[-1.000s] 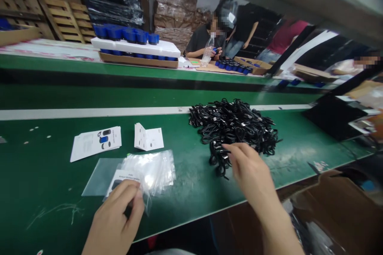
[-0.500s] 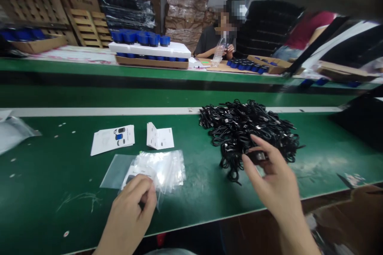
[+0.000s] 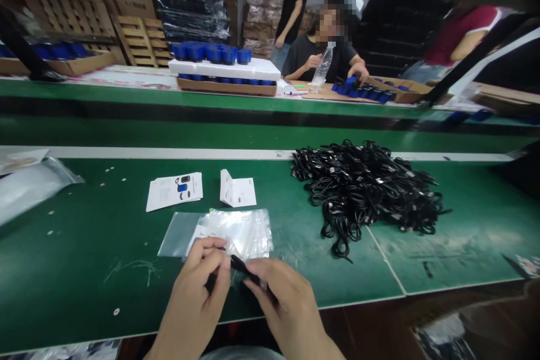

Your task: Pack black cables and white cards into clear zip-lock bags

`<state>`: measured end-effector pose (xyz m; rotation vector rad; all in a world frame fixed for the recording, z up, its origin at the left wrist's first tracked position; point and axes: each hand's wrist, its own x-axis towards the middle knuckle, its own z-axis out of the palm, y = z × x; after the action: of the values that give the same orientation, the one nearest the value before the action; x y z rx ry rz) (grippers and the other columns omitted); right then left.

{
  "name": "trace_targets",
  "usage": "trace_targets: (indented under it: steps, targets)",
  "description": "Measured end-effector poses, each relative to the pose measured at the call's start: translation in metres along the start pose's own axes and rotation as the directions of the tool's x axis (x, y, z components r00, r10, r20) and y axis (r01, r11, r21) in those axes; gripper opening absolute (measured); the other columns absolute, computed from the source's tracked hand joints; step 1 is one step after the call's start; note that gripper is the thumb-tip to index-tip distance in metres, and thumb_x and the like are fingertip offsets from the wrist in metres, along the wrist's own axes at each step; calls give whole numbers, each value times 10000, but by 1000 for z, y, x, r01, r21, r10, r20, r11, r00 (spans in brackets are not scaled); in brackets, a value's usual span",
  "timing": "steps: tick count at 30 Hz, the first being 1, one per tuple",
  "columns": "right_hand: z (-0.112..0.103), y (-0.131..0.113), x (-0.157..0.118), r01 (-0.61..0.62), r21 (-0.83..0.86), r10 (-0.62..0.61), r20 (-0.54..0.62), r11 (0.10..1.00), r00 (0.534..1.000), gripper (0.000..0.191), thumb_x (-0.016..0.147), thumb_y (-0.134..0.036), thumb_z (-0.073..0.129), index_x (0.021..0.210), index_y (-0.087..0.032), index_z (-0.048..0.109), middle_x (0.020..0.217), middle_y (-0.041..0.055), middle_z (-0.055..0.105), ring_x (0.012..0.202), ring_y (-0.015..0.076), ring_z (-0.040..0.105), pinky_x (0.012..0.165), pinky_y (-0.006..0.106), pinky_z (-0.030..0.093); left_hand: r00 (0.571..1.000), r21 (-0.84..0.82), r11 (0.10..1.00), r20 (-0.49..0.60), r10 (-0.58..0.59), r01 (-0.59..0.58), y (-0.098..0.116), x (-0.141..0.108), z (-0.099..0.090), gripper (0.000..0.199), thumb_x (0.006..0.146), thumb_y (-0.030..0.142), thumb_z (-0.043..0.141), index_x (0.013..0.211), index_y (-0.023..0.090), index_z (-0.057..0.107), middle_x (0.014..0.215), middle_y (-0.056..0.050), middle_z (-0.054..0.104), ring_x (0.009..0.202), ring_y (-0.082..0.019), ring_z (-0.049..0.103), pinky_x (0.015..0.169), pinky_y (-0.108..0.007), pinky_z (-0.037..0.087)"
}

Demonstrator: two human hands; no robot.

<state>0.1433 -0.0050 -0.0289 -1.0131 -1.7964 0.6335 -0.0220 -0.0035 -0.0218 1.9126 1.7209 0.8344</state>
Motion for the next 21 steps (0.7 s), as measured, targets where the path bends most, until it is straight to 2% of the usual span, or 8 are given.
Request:
trace_targets:
  steps: [2,5,7,11,13,15,17,21]
  targets:
    - [9,0,-1,21,22,-20,-74,1000,997,229,819,-54,619,1005,-180,660,882,54,722,778,165,677,735,224,529,998,26,998,-43,54,-53,-2,-4,3,280,923,283,385,717,209,561,1062,-69,487,976,-190,594,777,-294,499]
    - [22,2,-1,-103,126,122,-152,987,981,203,805,-107,665,986,-198,679,838,31,704,726,149,664,679,204,531,983,86,987,-108,148,-139,-6,-11,5,206,906,234,423,764,221,572,1127,-68,448,1052,-205,557,817,-326,495]
    - [23,0,0,-170,153,191,-137,973,972,205,798,-137,672,990,-204,699,796,22,651,669,140,629,610,204,524,974,112,982,-148,170,-155,-9,-13,6,187,899,215,434,778,227,575,1143,-69,438,1091,-220,528,847,-360,485]
    - [8,-11,5,-235,153,209,167,960,964,415,857,-102,523,1255,-207,578,934,63,581,782,152,610,705,247,534,970,122,981,-174,170,-150,-9,-15,4,160,893,197,447,810,230,580,1177,-76,432,1108,-228,514,828,-367,492]
    - [1,-17,7,-248,176,198,260,953,945,430,872,-81,472,1274,-209,556,988,76,606,850,160,623,766,260,528,968,106,980,-168,184,-168,-6,-16,4,147,886,187,459,818,230,583,1193,-77,430,1129,-232,497,839,-362,489]
    - [0,-18,7,-250,180,212,204,951,956,318,868,-90,505,1129,-199,650,926,64,653,813,161,644,733,241,531,970,55,986,-180,165,-157,-1,-17,6,163,885,175,452,792,224,576,1217,-77,417,1137,-232,485,872,-370,476]
    - [4,-16,6,-219,148,208,82,965,975,174,850,-105,562,931,-175,699,814,57,671,727,163,652,662,231,530,973,-6,991,-193,129,-132,4,-19,8,191,890,169,426,768,218,564,1247,-75,395,1123,-225,489,896,-384,462]
    - [16,-10,3,-76,-97,65,-113,992,991,137,832,-101,591,744,-177,663,689,40,606,588,151,591,529,241,483,976,-31,994,-199,93,-101,11,-22,11,218,892,178,407,738,223,555,1264,-69,383,1134,-227,464,925,-414,426]
